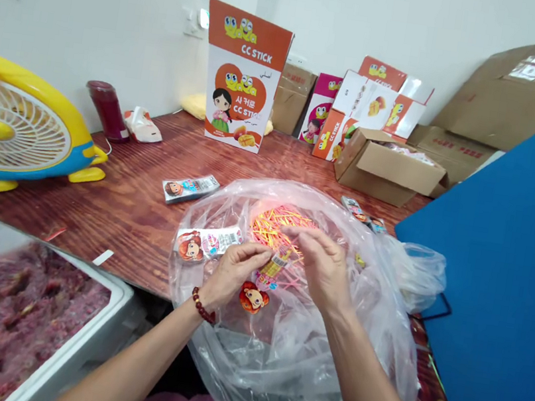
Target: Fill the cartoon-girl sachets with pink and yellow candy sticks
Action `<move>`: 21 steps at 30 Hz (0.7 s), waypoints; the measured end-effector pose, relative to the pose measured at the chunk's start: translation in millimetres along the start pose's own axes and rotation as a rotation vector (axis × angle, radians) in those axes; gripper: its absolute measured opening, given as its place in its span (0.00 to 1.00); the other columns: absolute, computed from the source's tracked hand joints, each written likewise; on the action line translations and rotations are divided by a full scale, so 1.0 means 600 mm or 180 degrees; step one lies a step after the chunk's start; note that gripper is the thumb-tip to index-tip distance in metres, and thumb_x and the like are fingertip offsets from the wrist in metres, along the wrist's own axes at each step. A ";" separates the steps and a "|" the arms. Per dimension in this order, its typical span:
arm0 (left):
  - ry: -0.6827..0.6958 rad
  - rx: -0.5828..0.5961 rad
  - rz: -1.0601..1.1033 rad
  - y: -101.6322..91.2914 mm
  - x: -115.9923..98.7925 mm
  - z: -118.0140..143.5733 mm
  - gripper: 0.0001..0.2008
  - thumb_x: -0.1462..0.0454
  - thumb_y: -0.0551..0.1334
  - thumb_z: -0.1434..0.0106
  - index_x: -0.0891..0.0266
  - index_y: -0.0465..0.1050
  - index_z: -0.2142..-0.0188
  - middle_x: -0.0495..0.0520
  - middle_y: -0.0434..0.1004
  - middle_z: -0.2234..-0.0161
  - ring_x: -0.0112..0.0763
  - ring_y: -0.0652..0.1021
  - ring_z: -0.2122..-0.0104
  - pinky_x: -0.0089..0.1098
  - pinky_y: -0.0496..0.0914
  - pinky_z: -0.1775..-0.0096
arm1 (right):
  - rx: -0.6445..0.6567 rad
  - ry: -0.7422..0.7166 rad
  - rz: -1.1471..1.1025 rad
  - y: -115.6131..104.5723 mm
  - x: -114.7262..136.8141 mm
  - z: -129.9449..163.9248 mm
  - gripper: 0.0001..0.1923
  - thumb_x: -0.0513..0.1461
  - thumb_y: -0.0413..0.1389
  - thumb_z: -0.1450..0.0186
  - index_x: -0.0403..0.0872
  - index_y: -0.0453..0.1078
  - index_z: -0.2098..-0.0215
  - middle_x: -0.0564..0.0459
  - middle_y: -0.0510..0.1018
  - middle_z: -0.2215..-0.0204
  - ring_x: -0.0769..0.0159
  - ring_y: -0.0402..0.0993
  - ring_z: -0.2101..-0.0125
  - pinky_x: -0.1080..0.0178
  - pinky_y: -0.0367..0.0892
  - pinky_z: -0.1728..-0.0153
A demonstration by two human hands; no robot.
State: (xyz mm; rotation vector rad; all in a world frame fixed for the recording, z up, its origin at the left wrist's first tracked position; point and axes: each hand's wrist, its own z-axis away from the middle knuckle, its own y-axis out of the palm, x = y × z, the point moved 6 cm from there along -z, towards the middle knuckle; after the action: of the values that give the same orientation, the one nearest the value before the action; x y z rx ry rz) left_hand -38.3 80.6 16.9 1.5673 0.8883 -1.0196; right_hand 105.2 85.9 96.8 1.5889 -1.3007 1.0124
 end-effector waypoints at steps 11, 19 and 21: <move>0.0083 -0.0069 0.0239 -0.017 -0.016 -0.018 0.09 0.60 0.68 0.44 0.62 0.82 0.66 0.54 0.81 0.67 0.32 0.76 0.67 0.32 0.69 0.60 | -0.0234 0.0487 -0.0057 -0.032 -0.052 0.025 0.14 0.48 0.61 0.39 0.50 0.70 0.61 0.63 0.56 0.81 0.75 0.47 0.84 0.69 0.46 0.83; -0.0197 -0.0005 0.0122 -0.002 0.000 -0.006 0.11 0.60 0.70 0.45 0.62 0.81 0.62 0.52 0.80 0.65 0.30 0.76 0.65 0.30 0.69 0.61 | -0.0169 0.0766 0.0476 -0.017 -0.112 0.037 0.22 0.49 0.63 0.43 0.47 0.59 0.82 0.62 0.56 0.85 0.75 0.49 0.82 0.68 0.48 0.82; -0.0446 0.0154 -0.0099 0.001 0.011 -0.002 0.11 0.60 0.70 0.46 0.64 0.80 0.65 0.51 0.79 0.69 0.28 0.75 0.69 0.29 0.68 0.65 | -0.0242 0.0787 0.0441 -0.021 -0.114 0.035 0.24 0.49 0.63 0.44 0.47 0.56 0.83 0.62 0.53 0.86 0.76 0.46 0.83 0.67 0.44 0.82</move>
State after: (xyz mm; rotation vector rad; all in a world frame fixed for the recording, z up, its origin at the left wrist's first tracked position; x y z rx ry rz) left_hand -35.1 82.0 10.8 1.5060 0.7988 -1.1660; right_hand 109.7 89.5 24.5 1.2855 -1.2744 1.1896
